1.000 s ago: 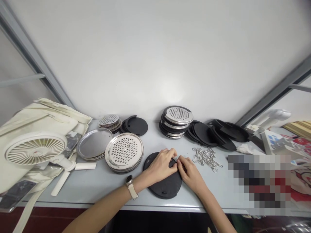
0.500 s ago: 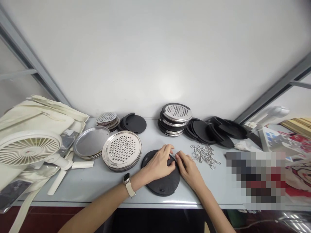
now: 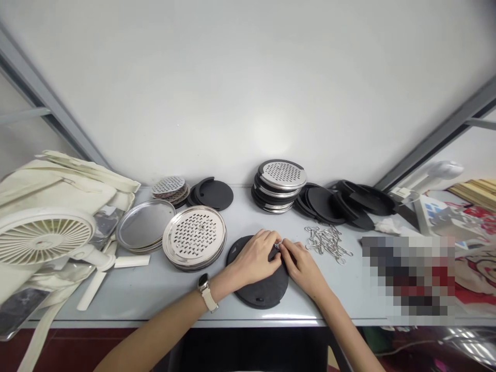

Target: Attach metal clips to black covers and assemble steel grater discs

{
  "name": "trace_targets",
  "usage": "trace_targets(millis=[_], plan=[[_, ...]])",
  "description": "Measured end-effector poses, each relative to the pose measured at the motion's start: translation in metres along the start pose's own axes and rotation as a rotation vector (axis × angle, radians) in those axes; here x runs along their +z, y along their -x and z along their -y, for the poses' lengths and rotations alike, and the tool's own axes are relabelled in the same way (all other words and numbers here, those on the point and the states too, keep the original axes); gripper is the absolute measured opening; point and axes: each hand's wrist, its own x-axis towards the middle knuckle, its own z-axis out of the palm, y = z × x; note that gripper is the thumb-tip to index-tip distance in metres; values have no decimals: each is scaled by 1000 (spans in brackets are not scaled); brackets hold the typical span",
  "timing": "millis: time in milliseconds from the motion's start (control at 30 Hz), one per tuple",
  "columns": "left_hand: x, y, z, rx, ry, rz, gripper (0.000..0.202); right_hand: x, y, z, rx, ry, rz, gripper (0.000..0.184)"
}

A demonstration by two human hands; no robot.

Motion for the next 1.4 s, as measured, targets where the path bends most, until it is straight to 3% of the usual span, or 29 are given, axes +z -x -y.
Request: trace_targets(millis=[500, 767, 967, 1400], plan=[[3, 2, 2, -3, -34, -60, 43, -5, -2, 5, -25, -142, -265, 17], [3, 4, 3, -22, -14, -53, 40, -8, -3, 2, 27, -207, -394, 19], [3, 5, 3, 5, 1, -37, 43, -8, -2, 5, 85, -221, -358, 28], [5, 4, 5, 55, -56, -79, 47, -2, -3, 0, 87, -258, -210, 25]])
